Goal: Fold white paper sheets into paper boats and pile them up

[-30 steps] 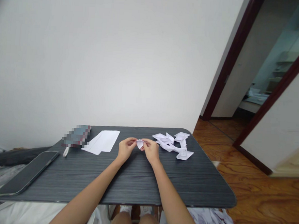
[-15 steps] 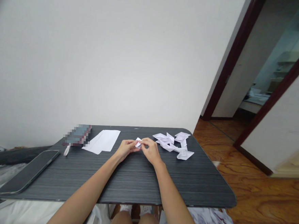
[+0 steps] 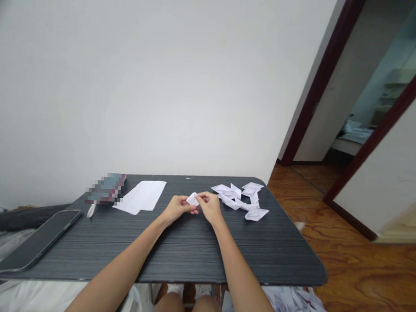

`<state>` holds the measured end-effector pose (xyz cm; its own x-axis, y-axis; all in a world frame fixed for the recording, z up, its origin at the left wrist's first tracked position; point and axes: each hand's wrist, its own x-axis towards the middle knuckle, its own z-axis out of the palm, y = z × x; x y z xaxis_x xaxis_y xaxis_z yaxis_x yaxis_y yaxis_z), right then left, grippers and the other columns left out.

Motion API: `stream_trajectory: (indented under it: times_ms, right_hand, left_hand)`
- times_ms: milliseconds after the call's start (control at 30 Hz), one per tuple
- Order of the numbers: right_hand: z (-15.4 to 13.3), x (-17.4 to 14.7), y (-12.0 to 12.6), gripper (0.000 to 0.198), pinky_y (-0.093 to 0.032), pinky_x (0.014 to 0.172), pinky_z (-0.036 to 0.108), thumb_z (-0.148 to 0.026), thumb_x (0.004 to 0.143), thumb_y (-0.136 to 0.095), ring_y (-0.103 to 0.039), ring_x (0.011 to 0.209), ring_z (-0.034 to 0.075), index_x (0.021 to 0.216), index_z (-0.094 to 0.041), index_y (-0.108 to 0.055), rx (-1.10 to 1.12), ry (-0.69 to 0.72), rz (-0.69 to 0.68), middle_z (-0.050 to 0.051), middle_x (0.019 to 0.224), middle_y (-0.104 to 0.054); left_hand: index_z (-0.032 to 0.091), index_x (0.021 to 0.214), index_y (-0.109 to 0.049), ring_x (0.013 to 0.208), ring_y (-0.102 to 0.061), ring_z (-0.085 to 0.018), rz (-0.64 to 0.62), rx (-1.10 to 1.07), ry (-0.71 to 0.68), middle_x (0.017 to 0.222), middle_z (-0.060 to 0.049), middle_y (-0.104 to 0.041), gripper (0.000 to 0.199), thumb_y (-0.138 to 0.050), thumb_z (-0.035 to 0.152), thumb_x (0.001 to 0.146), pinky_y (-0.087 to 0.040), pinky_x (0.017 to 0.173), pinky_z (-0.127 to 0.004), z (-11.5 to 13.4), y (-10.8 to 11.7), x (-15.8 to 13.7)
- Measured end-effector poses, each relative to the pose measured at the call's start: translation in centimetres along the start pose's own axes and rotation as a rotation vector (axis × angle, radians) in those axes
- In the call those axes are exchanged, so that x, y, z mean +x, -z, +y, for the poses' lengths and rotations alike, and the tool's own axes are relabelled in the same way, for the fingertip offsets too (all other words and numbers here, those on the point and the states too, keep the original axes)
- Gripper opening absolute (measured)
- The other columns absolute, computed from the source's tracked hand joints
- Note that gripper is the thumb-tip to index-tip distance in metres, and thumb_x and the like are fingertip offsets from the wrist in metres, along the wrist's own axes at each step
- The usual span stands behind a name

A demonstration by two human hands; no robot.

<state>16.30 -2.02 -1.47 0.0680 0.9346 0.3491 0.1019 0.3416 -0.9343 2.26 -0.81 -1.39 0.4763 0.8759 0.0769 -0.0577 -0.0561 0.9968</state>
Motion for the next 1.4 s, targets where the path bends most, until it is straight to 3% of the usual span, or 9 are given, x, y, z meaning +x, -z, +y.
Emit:
stream_trajectory:
  times_ms: [200, 333, 500, 667, 800, 900, 1033, 1267, 1400]
  right_hand:
    - [-0.4, -0.2, -0.3, 0.023, -0.043, 0.043, 0.021, -0.034, 0.064, -0.056, -0.053, 0.049, 0.011, 0.073, -0.013, -0.061, -0.036, -0.008, 0.005, 0.004, 0.066, -0.062]
    - [-0.8, -0.7, -0.6, 0.024, -0.033, 0.031, 0.018, -0.035, 0.067, -0.053, -0.045, 0.036, 0.006, 0.076, -0.014, -0.061, -0.087, 0.019, -0.016, 0.004, 0.069, -0.062]
    - [-1.2, -1.1, -0.9, 0.023, -0.037, 0.033, 0.018, -0.034, 0.068, -0.052, -0.046, 0.037, 0.006, 0.075, -0.014, -0.061, -0.119, 0.091, -0.025, 0.005, 0.074, -0.062]
    - [-1.5, -1.0, -0.7, 0.021, -0.035, 0.033, 0.018, -0.034, 0.069, -0.051, -0.048, 0.035, 0.008, 0.075, -0.015, -0.058, -0.132, 0.061, -0.007, 0.001, 0.056, -0.057]
    - [-1.4, -0.8, -0.6, 0.016, -0.037, 0.036, 0.019, -0.032, 0.071, -0.048, -0.054, 0.039, 0.011, 0.074, -0.017, -0.053, -0.089, 0.055, -0.001, -0.002, 0.053, -0.055]
    - [-1.1, -0.5, -0.5, 0.014, -0.038, 0.037, 0.019, -0.029, 0.073, -0.045, -0.055, 0.041, 0.011, 0.075, -0.017, -0.051, -0.05, 0.072, 0.03, -0.001, 0.059, -0.056]
    - [-0.8, -0.2, 0.1, 0.019, -0.04, 0.039, 0.021, -0.026, 0.075, -0.039, -0.055, 0.045, 0.01, 0.072, -0.016, -0.054, -0.06, 0.133, 0.045, 0.004, 0.075, -0.057]
    - [-1.1, -0.6, 1.1, 0.012, -0.047, 0.056, 0.023, -0.017, 0.07, -0.044, -0.055, 0.059, 0.01, 0.078, -0.016, -0.052, -0.129, 0.225, -0.068, 0.003, 0.082, -0.052]
    - [-1.3, -1.1, 1.3, 0.021, -0.047, 0.061, 0.024, -0.013, 0.065, -0.05, -0.054, 0.064, 0.01, 0.085, -0.017, -0.05, -0.228, 0.297, -0.21, 0.002, 0.084, -0.051]
  left_hand:
    - [0.004, 0.079, -0.06, 0.055, -0.061, -0.016, -0.022, 0.163, -0.047, 0.062, -0.009, -0.065, 0.031, -0.065, 0.03, 0.061, -0.046, 0.053, -0.023, -0.4, 0.1, 0.1]
    - [0.011, 0.087, -0.061, 0.051, -0.058, -0.013, 0.144, 0.451, -0.23, 0.064, -0.005, -0.064, 0.028, -0.054, 0.033, 0.07, -0.042, 0.049, -0.021, 0.0, -0.4, -0.5]
    - [0.016, 0.084, -0.064, 0.05, -0.052, -0.011, 0.294, 0.669, -0.401, 0.061, -0.003, -0.062, 0.022, -0.049, 0.029, 0.073, -0.039, 0.054, -0.02, 0.8, -0.9, -1.3]
    - [0.015, 0.077, -0.064, 0.051, -0.05, -0.01, 0.32, 0.623, -0.386, 0.061, -0.002, -0.061, 0.024, -0.045, 0.031, 0.075, -0.037, 0.053, -0.019, 0.9, -0.8, -1.1]
    - [0.016, 0.083, -0.059, 0.055, -0.053, -0.011, 0.341, 0.437, -0.332, 0.068, -0.001, -0.062, 0.024, -0.042, 0.032, 0.078, -0.041, 0.054, -0.019, 1.0, -0.6, -0.8]
    - [0.017, 0.094, -0.053, 0.067, -0.057, -0.012, 0.312, 0.26, -0.296, 0.083, -0.003, -0.063, 0.025, -0.038, 0.031, 0.079, -0.045, 0.062, -0.022, 1.2, -0.5, -0.7]
    - [0.016, 0.089, -0.056, 0.081, -0.057, -0.015, 0.217, 0.175, -0.269, 0.096, -0.005, -0.06, 0.025, -0.04, 0.033, 0.079, -0.047, 0.07, -0.024, 1.7, -0.3, -0.7]
    - [0.015, 0.088, -0.054, 0.082, -0.059, -0.017, -0.013, 0.309, -0.287, 0.09, -0.006, -0.061, 0.029, -0.064, 0.026, 0.062, -0.045, 0.078, -0.029, 2.5, 1.0, -1.6]
    - [0.016, 0.094, -0.057, 0.081, -0.058, -0.018, -0.019, 0.416, -0.32, 0.089, -0.006, -0.062, 0.032, -0.063, 0.025, 0.063, -0.044, 0.079, -0.03, 2.9, 1.5, -1.9]
